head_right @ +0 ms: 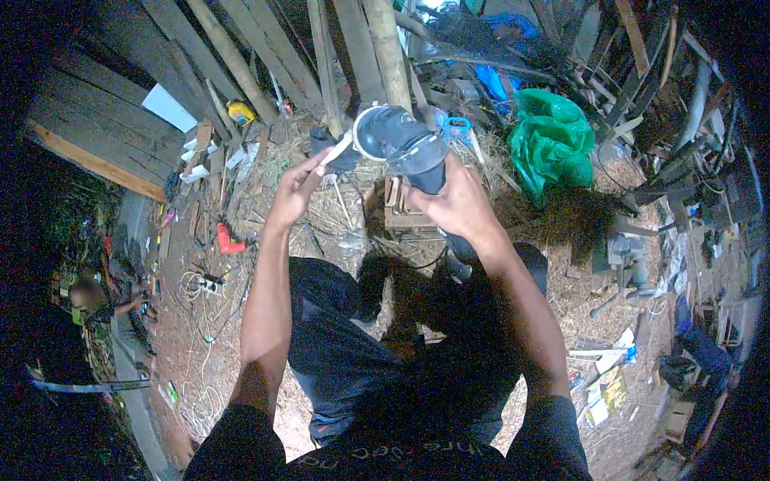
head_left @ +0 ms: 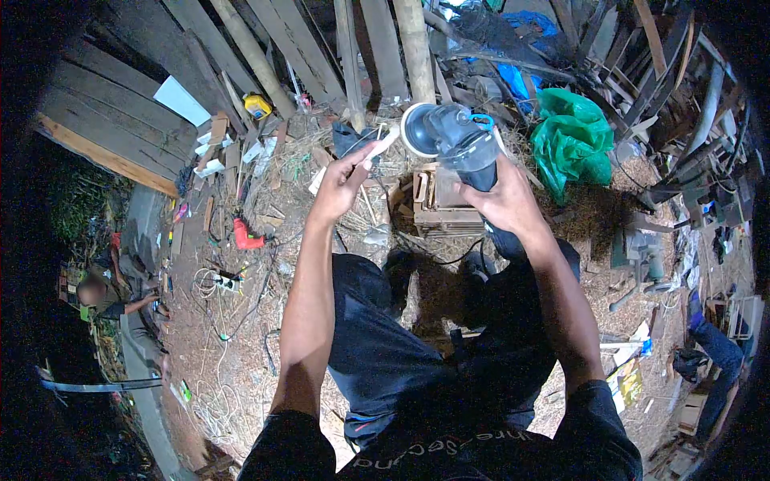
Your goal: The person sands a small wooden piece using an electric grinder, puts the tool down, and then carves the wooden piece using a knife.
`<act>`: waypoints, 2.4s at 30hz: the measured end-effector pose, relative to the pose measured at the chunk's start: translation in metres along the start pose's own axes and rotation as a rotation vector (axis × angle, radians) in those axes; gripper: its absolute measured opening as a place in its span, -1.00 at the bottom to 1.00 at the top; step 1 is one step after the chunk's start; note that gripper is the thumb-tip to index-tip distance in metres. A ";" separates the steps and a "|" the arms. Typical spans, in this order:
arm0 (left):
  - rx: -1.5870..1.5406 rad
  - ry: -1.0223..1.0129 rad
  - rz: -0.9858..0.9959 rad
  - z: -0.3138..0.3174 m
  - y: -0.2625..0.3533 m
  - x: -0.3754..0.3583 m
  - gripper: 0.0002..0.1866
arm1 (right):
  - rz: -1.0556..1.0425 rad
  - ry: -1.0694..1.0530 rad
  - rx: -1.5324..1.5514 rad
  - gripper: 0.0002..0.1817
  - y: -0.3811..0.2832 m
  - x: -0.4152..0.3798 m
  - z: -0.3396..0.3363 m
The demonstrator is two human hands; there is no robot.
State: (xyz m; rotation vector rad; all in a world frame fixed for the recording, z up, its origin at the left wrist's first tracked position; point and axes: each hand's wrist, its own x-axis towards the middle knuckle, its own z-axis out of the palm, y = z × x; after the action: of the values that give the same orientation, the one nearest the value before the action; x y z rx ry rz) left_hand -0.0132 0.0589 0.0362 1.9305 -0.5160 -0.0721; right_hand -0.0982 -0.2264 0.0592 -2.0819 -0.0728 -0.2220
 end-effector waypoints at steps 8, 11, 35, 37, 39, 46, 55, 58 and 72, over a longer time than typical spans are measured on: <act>-0.043 -0.011 -0.025 -0.001 -0.005 0.000 -0.60 | -0.033 0.022 0.023 -0.39 0.011 0.001 0.004; -0.064 -0.012 -0.029 -0.001 -0.008 0.002 -0.59 | 0.002 -0.008 0.001 -0.40 0.003 -0.001 0.000; -0.329 0.012 -0.180 0.003 -0.014 0.008 -0.58 | -0.052 -0.007 -0.017 -0.36 0.010 -0.002 0.015; -0.331 -0.001 -0.179 -0.002 -0.016 0.008 -0.59 | -0.048 -0.001 -0.008 -0.36 0.003 0.000 0.010; -0.364 0.002 -0.161 -0.002 -0.019 0.006 -0.59 | -0.033 0.004 -0.027 -0.36 0.005 0.000 0.010; -0.550 0.034 -0.174 0.001 -0.014 0.008 -0.56 | -0.017 0.059 -0.027 -0.38 0.007 0.005 0.008; -1.004 0.022 -0.173 0.003 -0.006 0.012 -0.59 | 0.142 0.256 0.130 -0.53 0.042 0.026 0.005; -1.072 -0.008 -0.176 0.011 -0.002 0.011 -0.55 | 0.150 0.298 0.206 -0.55 0.054 0.033 0.007; -1.153 0.245 -0.279 0.058 0.004 0.011 -0.65 | 0.272 0.414 0.507 -0.52 0.035 0.038 -0.002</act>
State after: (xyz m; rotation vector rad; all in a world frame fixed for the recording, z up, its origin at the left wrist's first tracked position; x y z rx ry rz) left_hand -0.0214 0.0032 0.0179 0.8401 0.0143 -0.2476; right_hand -0.0564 -0.2471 0.0373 -1.4893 0.3670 -0.4155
